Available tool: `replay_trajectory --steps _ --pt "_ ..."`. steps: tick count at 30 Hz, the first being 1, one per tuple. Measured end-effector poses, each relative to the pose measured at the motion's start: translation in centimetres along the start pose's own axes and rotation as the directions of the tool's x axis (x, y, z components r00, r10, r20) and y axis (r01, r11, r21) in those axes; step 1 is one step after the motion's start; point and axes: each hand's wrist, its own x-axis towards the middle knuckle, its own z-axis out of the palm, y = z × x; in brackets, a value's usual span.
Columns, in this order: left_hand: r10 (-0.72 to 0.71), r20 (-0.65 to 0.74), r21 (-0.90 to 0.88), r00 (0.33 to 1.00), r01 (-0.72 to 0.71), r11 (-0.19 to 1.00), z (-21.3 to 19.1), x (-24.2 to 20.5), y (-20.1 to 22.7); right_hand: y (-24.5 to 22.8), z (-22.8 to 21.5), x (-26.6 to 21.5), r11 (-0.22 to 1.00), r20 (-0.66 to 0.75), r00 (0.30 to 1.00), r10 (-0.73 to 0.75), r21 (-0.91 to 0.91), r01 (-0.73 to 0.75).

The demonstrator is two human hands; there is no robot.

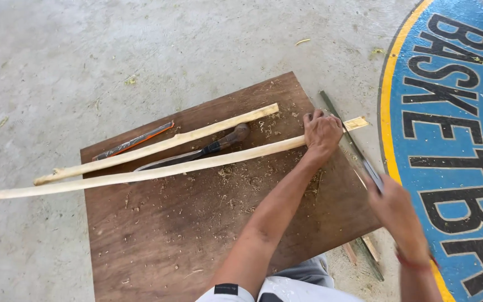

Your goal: Shaving and shaping bamboo poles using a machete and a utility knife on a wooden workbench.

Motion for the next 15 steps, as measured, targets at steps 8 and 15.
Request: replay_trajectory --steps 8,15 --pt "0.005 0.211 0.060 0.978 -0.018 0.998 0.6 -0.1 -0.7 0.5 -2.3 -3.6 0.985 0.098 0.981 0.170 -0.003 -0.171" --pt "0.059 -0.015 -0.026 0.998 -0.060 0.998 0.8 -0.1 -0.6 -1.4 4.1 6.2 0.997 -0.053 0.997 -0.052 0.059 0.055"
